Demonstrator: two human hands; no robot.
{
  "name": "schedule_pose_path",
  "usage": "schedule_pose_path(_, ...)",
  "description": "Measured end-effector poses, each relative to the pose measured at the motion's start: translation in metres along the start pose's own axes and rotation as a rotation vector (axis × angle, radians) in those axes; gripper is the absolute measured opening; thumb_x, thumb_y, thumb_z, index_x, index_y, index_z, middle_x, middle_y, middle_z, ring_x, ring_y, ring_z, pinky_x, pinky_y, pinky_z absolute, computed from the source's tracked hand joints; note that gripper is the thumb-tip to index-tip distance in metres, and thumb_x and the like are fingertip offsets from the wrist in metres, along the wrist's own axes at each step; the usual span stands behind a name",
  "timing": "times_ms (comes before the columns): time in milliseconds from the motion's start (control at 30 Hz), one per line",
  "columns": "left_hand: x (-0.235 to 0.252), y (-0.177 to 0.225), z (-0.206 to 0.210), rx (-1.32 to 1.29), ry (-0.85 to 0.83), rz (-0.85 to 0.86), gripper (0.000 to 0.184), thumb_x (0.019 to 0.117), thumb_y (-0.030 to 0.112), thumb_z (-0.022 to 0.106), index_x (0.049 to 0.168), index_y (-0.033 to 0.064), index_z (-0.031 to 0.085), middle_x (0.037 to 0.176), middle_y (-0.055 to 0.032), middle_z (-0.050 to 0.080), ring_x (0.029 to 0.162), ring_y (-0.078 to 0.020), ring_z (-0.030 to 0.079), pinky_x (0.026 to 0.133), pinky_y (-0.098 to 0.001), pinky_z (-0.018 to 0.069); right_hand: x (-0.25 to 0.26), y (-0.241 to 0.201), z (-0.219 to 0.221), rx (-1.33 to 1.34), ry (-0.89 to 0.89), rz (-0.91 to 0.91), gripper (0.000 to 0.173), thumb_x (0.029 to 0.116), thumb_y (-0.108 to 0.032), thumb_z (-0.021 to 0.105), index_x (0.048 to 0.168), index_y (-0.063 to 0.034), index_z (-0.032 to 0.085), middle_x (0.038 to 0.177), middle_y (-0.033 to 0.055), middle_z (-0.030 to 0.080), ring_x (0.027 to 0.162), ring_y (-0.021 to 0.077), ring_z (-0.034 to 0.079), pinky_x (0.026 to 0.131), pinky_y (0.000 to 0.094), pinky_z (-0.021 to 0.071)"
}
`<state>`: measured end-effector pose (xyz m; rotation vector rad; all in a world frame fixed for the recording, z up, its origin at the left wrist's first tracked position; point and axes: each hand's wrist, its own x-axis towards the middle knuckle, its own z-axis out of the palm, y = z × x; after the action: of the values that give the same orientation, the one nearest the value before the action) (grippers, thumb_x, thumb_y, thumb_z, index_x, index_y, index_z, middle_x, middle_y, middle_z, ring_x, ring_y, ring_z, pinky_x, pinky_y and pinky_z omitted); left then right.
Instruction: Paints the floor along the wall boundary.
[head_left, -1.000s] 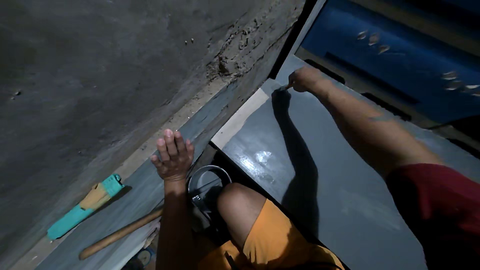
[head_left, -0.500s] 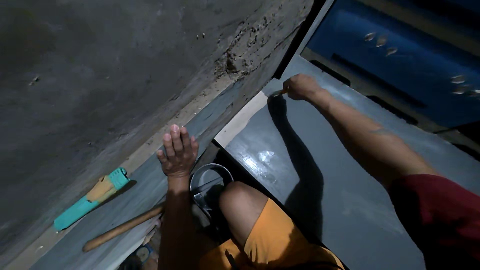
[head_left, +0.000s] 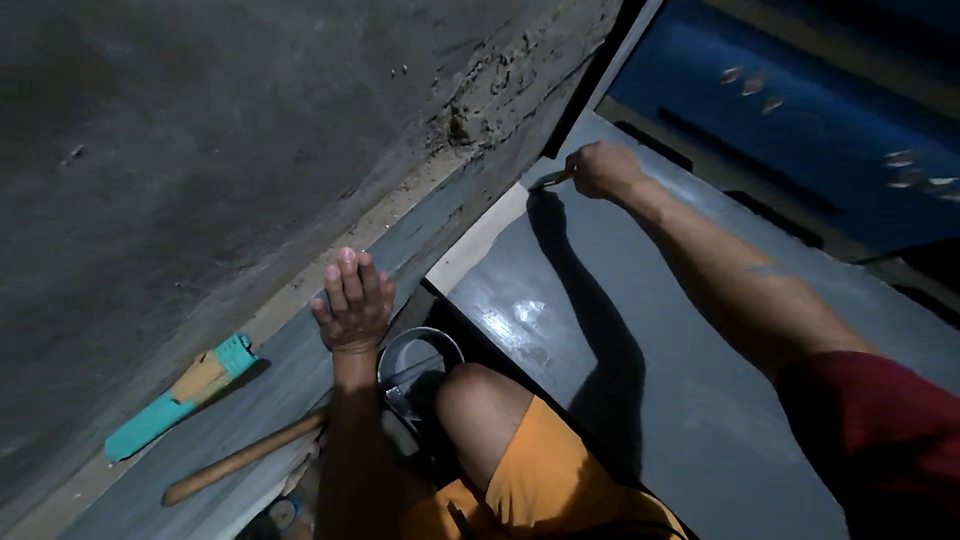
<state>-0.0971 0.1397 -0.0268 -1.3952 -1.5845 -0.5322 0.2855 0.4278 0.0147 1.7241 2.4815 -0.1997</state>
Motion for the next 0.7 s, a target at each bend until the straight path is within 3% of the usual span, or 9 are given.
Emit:
schedule_pose_path(167, 0.001, -0.001, 0.000, 0.011, -0.001, 0.008, 0.078, 0.1066, 0.041, 0.042, 0.167, 0.0197, -0.004, 0.173, 0.0016, -0.011, 0.158, -0.0127, -0.015, 0.127, -0.0463, -0.0075, 0.016, 0.005, 0.030, 0.061, 0.060, -0.088, 0.018, 0.0897, -0.004, 0.068, 0.106, -0.0069, 0.073, 0.111, 0.0220, 0.070, 0.104, 0.0479, 0.068, 0.077, 0.0715, 0.0532)
schedule_pose_path(333, -0.001, -0.001, 0.001, -0.002, -0.001, 0.000, 0.079, 0.1059, 0.040, 0.045, 0.167, 0.0197, -0.002, 0.174, 0.0020, -0.011, 0.158, -0.0120, -0.014, 0.127, -0.0464, -0.0077, 0.012, 0.003, 0.014, -0.002, -0.037, -0.008, 0.013, 0.0869, -0.010, 0.072, 0.099, -0.0124, 0.076, 0.100, 0.0223, 0.072, 0.096, 0.0488, 0.069, 0.070, 0.0728, 0.0511)
schedule_pose_path(500, -0.002, 0.000, 0.002, -0.001, -0.002, -0.008, 0.079, 0.1059, 0.042, 0.044, 0.167, 0.0220, -0.002, 0.174, 0.0036, -0.009, 0.158, -0.0123, -0.012, 0.127, -0.0456, -0.0042, 0.014, 0.004, 0.021, 0.040, 0.035, -0.097, 0.017, 0.0892, -0.005, 0.069, 0.106, -0.0077, 0.074, 0.108, 0.0221, 0.071, 0.103, 0.0470, 0.068, 0.077, 0.0717, 0.0534)
schedule_pose_path(600, -0.001, 0.000, 0.000, -0.012, -0.002, -0.004, 0.079, 0.1062, 0.040, 0.044, 0.167, 0.0212, -0.003, 0.173, 0.0032, -0.011, 0.158, -0.0118, -0.014, 0.127, -0.0460, -0.0062, 0.007, 0.006, 0.026, -0.025, -0.063, -0.084, 0.012, 0.0883, -0.007, 0.071, 0.100, -0.0081, 0.074, 0.103, 0.0218, 0.071, 0.099, 0.0469, 0.068, 0.074, 0.0708, 0.0531)
schedule_pose_path(700, -0.001, -0.001, 0.002, -0.018, 0.004, -0.003, 0.079, 0.1058, 0.039, 0.045, 0.167, 0.0210, -0.001, 0.174, 0.0025, -0.010, 0.158, -0.0122, -0.013, 0.127, -0.0458, -0.0056, -0.005, -0.006, -0.003, -0.098, -0.141, -0.001, 0.009, 0.0867, -0.010, 0.073, 0.095, -0.0098, 0.076, 0.097, 0.0235, 0.072, 0.094, 0.0496, 0.068, 0.069, 0.0730, 0.0506)
